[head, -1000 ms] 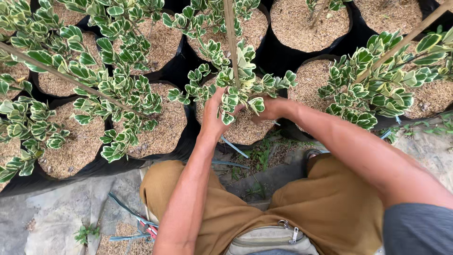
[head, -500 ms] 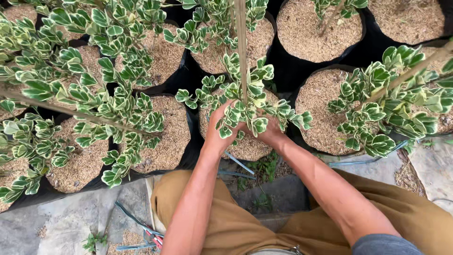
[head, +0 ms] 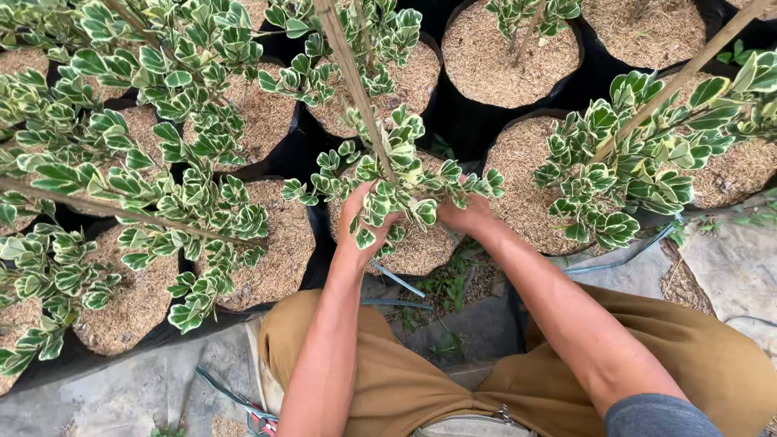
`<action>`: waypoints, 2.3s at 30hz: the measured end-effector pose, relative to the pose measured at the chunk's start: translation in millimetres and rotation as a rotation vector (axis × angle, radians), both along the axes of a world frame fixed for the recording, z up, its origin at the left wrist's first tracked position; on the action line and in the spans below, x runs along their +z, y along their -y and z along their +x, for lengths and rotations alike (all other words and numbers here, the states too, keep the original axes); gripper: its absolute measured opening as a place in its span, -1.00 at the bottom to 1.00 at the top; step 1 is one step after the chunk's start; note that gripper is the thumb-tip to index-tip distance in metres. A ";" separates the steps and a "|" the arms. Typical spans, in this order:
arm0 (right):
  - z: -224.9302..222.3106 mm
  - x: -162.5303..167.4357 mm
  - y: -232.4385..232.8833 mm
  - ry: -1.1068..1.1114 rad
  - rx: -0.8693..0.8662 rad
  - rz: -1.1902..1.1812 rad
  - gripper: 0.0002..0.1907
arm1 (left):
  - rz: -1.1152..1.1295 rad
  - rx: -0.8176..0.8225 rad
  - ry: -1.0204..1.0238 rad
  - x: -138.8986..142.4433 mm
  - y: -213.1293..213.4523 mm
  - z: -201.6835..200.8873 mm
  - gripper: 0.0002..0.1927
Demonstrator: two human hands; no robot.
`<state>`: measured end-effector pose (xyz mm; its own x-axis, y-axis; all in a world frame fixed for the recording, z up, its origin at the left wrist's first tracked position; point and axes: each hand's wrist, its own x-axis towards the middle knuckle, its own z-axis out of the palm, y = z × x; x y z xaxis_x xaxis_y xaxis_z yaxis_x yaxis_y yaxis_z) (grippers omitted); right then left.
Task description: The person walks through a nursery carrying blue plastic tie ribbon, red-handled shears, and a small wooden box, then crouches beside rows of potted plants. They cut lengths of ribbon and tie the stem of each potted plant to its bamboo stake, working plant by plant along the row.
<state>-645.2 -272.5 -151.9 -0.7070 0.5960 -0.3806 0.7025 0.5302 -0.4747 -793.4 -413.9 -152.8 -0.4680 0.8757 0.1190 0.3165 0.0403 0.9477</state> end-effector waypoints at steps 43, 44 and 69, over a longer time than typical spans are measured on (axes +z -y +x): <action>35.3 -30.1 11.0 -0.683 -0.711 -0.260 -0.88 | -0.131 0.234 -0.002 36.4 -7.2 5.8 -0.75; 32.8 -31.0 11.0 -0.629 -0.572 -0.211 -0.89 | -0.124 0.238 0.008 33.8 -10.0 3.3 -0.77; 2.2 -18.2 22.0 -0.504 -0.295 -0.333 -0.75 | -0.014 0.264 0.131 22.1 -23.8 -9.2 -0.64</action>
